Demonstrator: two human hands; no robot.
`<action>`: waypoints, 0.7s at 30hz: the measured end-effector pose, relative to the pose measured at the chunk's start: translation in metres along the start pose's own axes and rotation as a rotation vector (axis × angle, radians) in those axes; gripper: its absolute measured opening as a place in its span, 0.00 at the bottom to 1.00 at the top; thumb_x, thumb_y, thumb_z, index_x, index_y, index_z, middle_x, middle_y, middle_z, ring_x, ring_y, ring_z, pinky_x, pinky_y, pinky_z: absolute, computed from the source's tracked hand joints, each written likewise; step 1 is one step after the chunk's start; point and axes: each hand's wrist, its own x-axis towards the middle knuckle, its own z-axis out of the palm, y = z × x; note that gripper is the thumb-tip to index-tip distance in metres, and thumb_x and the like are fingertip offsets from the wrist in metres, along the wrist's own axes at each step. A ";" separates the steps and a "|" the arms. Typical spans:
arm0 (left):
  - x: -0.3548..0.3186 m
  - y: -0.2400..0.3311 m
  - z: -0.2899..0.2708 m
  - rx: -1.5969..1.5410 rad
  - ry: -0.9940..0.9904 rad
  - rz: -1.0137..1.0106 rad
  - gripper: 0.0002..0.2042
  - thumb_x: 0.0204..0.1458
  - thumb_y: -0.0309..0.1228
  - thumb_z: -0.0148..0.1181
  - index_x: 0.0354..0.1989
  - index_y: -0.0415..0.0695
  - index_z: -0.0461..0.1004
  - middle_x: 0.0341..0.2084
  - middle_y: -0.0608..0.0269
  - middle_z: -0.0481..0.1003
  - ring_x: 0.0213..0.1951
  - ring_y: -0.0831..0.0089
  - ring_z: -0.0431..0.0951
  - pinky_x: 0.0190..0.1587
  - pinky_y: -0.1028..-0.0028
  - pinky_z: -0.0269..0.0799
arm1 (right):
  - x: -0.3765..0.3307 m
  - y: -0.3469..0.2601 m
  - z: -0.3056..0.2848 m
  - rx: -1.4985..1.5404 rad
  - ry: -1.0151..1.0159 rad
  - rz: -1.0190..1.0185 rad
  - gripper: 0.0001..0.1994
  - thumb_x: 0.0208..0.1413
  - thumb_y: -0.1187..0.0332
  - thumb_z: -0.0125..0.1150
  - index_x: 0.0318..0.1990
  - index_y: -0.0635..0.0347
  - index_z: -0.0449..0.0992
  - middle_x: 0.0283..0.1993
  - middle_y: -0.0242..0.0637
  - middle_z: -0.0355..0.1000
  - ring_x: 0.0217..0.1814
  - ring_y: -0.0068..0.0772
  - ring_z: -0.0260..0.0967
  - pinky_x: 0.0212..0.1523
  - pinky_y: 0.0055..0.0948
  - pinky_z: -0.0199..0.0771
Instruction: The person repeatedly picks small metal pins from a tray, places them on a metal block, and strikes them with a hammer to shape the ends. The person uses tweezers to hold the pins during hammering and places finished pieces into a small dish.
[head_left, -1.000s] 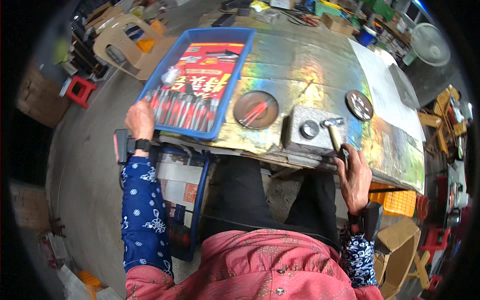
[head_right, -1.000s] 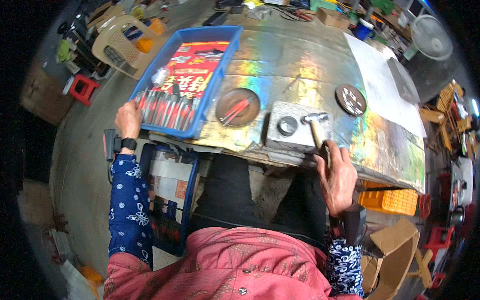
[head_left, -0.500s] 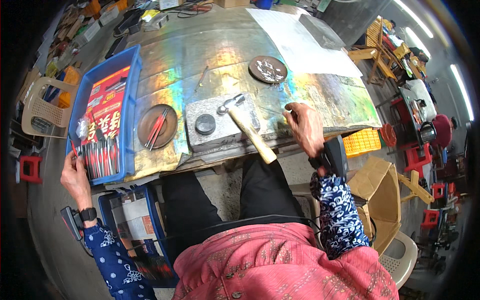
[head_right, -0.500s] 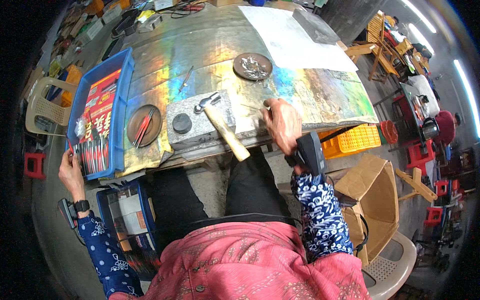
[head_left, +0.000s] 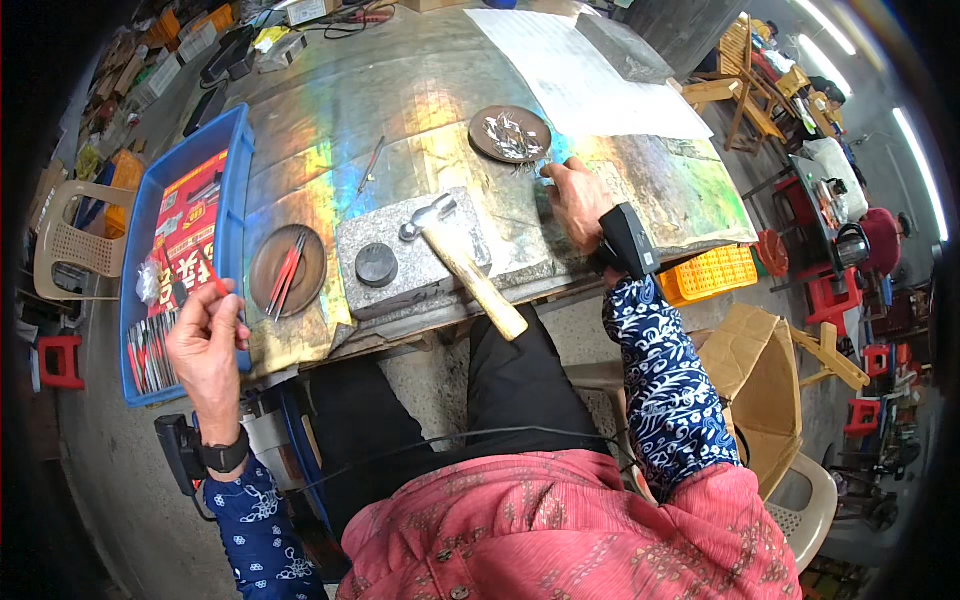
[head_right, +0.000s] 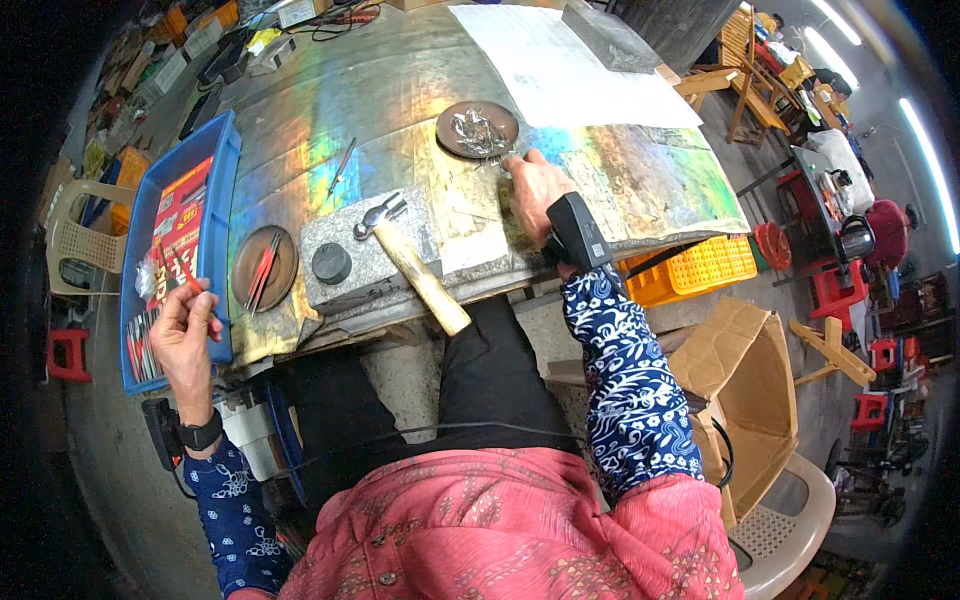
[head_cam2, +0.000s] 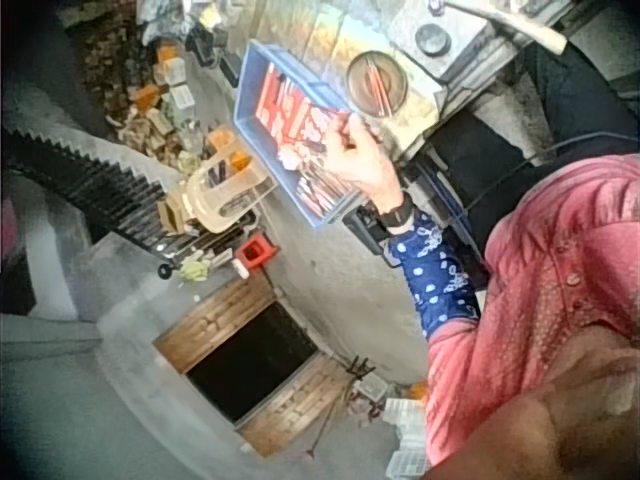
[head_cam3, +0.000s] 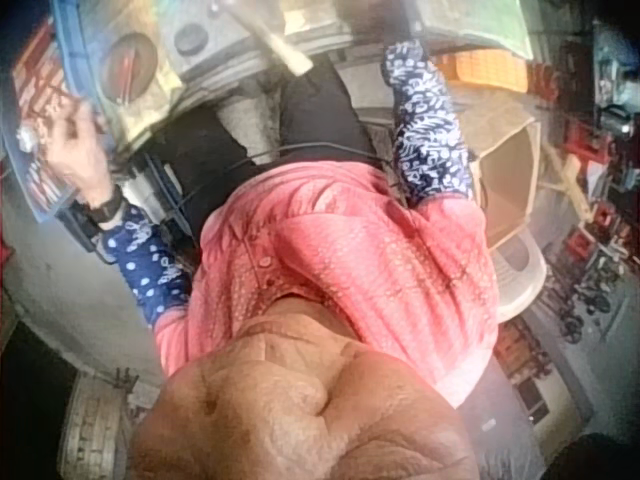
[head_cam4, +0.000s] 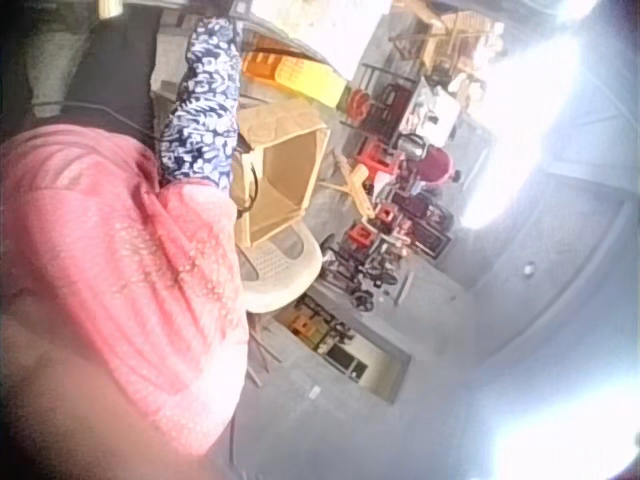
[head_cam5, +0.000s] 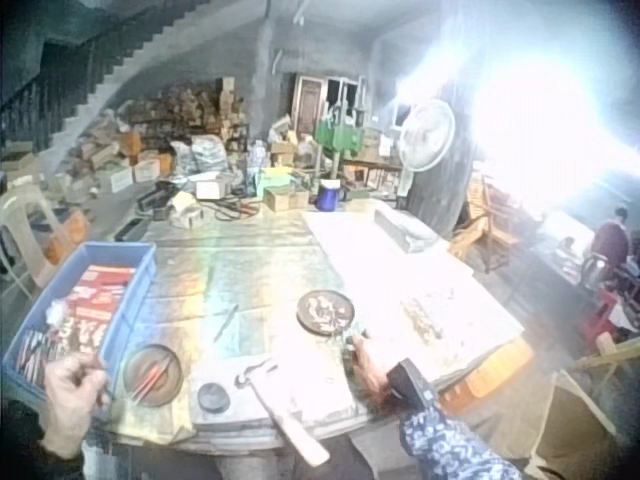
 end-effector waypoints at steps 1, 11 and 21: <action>-0.001 0.004 0.006 -0.006 -0.014 -0.006 0.08 0.57 0.22 0.58 0.43 0.36 0.76 0.24 0.68 0.75 0.21 0.85 0.70 0.23 0.85 0.65 | 0.004 0.001 0.003 -0.012 0.003 0.000 0.11 0.54 0.72 0.56 0.45 0.60 0.76 0.42 0.48 0.71 0.42 0.55 0.71 0.43 0.44 0.72; -0.006 0.011 0.028 -0.039 -0.077 -0.040 0.08 0.57 0.24 0.58 0.44 0.35 0.75 0.25 0.67 0.75 0.22 0.85 0.71 0.23 0.84 0.65 | 0.019 0.014 0.031 -0.049 0.206 -0.223 0.07 0.47 0.67 0.51 0.23 0.60 0.69 0.27 0.48 0.65 0.32 0.53 0.69 0.30 0.46 0.67; -0.015 0.009 0.048 -0.148 -0.125 -0.105 0.08 0.56 0.20 0.58 0.44 0.35 0.75 0.25 0.68 0.75 0.21 0.86 0.71 0.22 0.85 0.65 | 0.037 0.017 0.036 -0.348 0.130 -0.402 0.07 0.43 0.69 0.58 0.16 0.58 0.73 0.21 0.48 0.72 0.29 0.46 0.75 0.28 0.40 0.73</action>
